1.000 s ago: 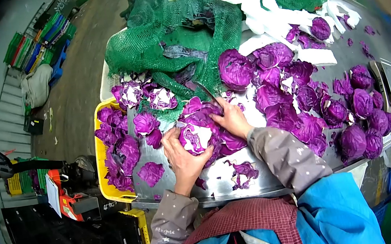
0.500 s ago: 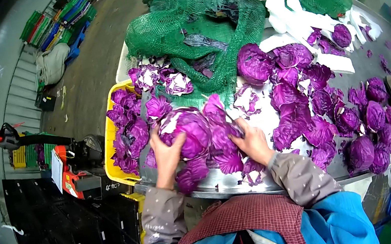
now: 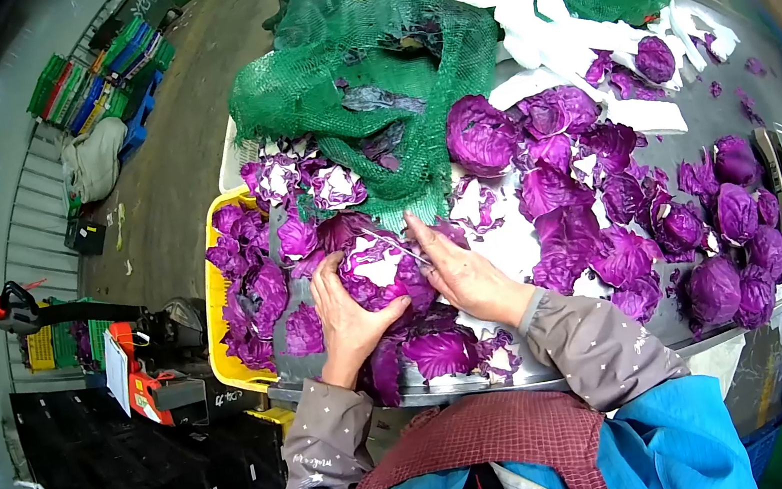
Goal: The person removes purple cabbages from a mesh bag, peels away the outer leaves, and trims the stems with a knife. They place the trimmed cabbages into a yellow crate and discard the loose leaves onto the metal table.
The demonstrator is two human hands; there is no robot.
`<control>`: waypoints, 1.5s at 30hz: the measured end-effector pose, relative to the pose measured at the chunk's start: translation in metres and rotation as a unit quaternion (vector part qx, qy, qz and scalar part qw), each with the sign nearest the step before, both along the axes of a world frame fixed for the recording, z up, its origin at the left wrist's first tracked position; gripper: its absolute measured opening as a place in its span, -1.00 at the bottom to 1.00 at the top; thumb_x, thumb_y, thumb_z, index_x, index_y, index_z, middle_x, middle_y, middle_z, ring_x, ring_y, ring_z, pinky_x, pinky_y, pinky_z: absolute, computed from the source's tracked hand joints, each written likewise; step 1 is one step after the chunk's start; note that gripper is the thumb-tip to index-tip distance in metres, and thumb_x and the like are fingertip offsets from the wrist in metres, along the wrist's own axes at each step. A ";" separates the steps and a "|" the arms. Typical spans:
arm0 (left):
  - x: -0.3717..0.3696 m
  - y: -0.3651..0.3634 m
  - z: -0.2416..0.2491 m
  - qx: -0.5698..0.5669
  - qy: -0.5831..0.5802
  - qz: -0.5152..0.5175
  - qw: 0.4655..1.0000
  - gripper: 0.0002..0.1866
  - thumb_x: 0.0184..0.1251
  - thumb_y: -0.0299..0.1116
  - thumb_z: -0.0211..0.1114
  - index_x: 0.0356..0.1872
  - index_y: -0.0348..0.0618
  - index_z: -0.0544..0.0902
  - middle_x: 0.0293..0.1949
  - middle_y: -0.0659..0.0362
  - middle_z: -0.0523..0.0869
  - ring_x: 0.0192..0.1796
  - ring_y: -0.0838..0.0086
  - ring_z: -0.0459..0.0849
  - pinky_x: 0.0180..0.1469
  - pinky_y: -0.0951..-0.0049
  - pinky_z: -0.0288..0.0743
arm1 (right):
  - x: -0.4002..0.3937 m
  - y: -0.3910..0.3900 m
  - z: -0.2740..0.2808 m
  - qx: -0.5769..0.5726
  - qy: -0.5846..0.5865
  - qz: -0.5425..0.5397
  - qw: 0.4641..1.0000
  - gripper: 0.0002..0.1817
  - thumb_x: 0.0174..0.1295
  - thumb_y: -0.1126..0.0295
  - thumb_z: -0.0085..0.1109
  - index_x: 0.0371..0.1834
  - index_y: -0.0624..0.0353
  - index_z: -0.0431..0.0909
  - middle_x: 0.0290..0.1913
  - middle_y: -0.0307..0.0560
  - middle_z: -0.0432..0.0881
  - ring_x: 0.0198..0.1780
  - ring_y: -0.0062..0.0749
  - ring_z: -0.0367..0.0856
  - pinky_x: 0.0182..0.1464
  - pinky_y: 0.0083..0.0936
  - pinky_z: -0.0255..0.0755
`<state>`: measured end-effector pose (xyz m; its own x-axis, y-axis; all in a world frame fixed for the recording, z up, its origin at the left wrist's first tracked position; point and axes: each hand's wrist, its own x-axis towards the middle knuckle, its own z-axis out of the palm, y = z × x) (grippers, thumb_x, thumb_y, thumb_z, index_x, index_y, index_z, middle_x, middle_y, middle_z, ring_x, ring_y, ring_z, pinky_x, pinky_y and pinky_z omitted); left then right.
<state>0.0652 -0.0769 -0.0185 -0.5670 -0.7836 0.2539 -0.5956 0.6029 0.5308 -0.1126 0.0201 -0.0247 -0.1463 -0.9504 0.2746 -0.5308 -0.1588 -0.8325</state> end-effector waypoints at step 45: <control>-0.003 0.007 -0.014 0.045 0.018 -0.029 0.998 0.08 -0.35 -0.18 0.54 0.29 -0.30 0.15 0.25 -0.15 0.21 0.35 -0.04 0.15 0.39 0.05 0.06 | -0.003 0.008 0.012 0.126 0.050 -0.047 0.990 -0.49 0.36 0.28 -0.09 0.39 -0.13 0.15 0.07 0.08 0.37 -0.06 -0.04 0.56 -0.05 -0.25 0.47</control>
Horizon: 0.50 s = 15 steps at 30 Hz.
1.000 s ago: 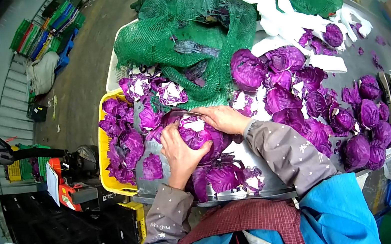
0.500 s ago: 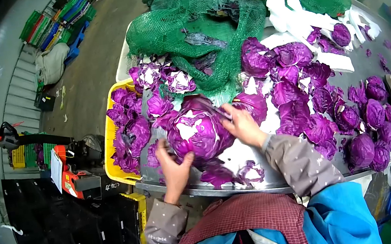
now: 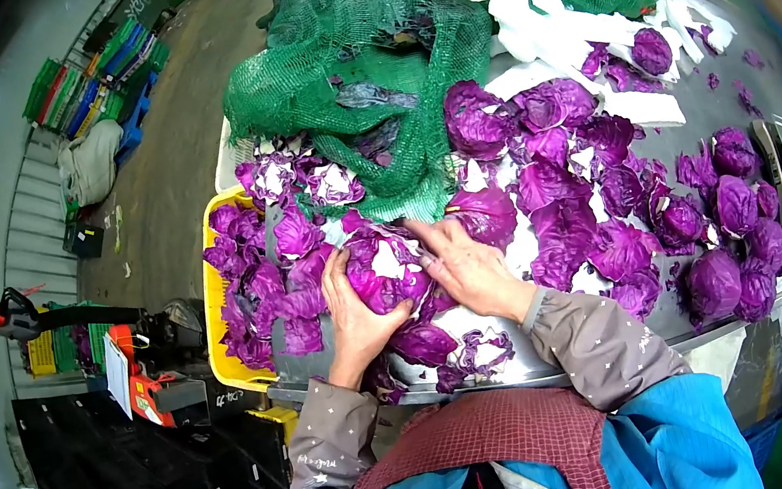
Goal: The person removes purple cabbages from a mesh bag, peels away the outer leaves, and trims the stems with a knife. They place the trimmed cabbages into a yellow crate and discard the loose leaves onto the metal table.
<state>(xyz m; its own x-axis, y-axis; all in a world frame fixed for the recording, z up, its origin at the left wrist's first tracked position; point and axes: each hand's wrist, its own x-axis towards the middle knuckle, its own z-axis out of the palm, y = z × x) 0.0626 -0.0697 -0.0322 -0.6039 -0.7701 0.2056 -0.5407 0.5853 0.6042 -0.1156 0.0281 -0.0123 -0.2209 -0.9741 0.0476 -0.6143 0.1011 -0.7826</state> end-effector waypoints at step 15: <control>-0.015 -0.012 0.001 0.011 -0.017 0.050 0.999 0.00 -0.31 -0.15 0.51 0.25 -0.26 0.21 0.18 -0.10 0.29 0.25 -0.01 0.24 0.28 0.01 0.13 | 0.003 -0.066 -0.003 0.052 0.188 0.067 0.979 -0.51 0.29 0.39 -0.11 0.32 -0.22 0.34 -0.22 0.22 0.42 -0.34 0.05 0.60 -0.29 -0.18 0.55</control>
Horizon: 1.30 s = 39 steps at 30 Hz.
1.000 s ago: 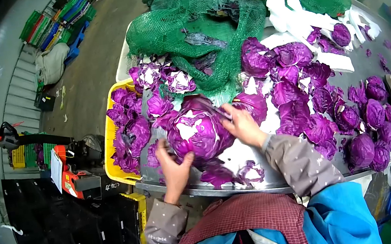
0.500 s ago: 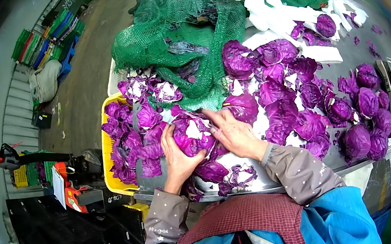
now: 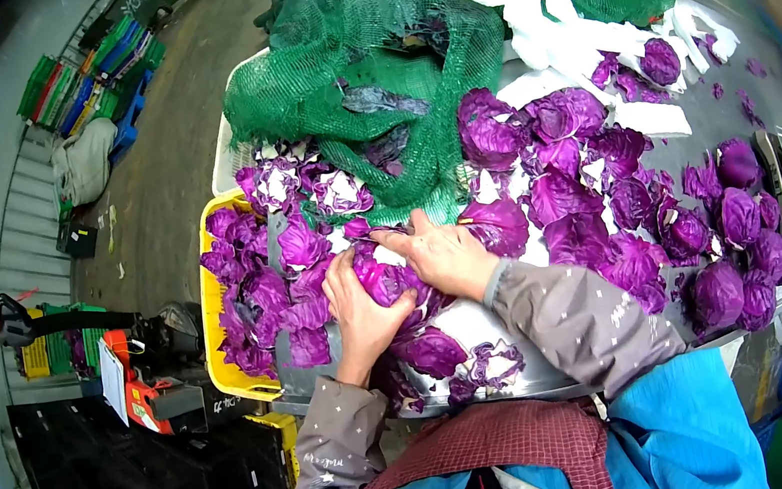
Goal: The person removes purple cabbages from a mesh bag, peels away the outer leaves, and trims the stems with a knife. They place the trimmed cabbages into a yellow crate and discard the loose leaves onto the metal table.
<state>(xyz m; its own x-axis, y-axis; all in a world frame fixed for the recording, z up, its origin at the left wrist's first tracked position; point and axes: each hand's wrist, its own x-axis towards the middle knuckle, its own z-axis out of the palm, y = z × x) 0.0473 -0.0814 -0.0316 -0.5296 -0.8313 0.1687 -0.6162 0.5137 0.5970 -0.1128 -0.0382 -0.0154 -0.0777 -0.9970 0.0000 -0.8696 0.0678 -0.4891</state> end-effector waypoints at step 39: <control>0.002 0.044 -0.006 -0.002 0.089 0.009 0.996 0.12 -0.28 -0.16 0.60 0.40 0.00 0.12 0.16 -0.10 0.14 0.22 0.03 0.18 0.27 0.04 0.13 | -0.019 -0.062 0.023 -0.215 0.068 0.024 0.974 -0.82 0.05 0.36 0.21 -0.26 0.10 0.56 -0.36 -0.06 0.66 -0.30 -0.12 0.66 -0.29 -0.30 0.53</control>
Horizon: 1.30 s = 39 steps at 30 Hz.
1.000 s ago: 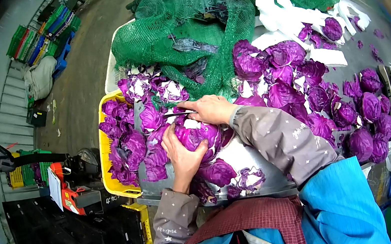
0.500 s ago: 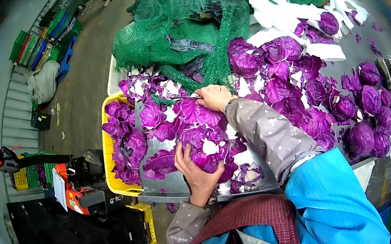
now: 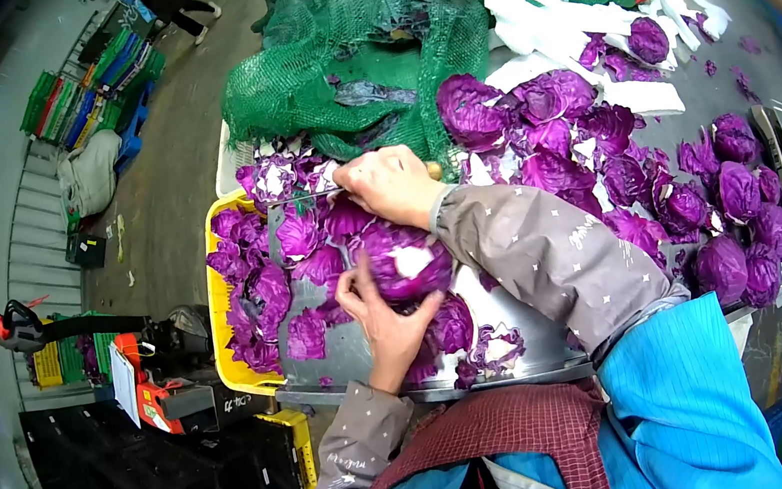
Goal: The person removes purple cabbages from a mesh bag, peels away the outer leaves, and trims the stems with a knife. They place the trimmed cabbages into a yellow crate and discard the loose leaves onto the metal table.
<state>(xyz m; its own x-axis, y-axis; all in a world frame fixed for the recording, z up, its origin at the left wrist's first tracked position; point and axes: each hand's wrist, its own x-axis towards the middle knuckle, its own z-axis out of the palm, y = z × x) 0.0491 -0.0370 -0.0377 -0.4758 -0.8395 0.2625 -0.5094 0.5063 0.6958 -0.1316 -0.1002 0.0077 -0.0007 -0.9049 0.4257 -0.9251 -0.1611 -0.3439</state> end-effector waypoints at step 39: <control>-0.054 -0.045 -0.003 -0.156 -0.136 -0.039 0.978 -0.11 -0.33 0.03 0.55 0.03 -0.31 0.37 -0.04 -0.03 0.40 0.06 0.08 0.35 0.06 0.03 0.21 | -0.047 0.054 -0.058 0.091 -0.166 -0.111 0.976 -0.43 0.17 0.36 0.16 0.30 -0.18 0.34 -0.19 0.13 0.61 -0.27 0.02 0.64 -0.20 -0.16 0.50</control>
<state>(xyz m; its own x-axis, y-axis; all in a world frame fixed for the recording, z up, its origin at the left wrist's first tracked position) -0.0052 -0.0816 -0.0405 -0.6226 -0.6971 0.3556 -0.6054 0.7170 0.3456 -0.1781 -0.0458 -0.0505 -0.3150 -0.9276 0.2008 -0.7632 0.1218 -0.6346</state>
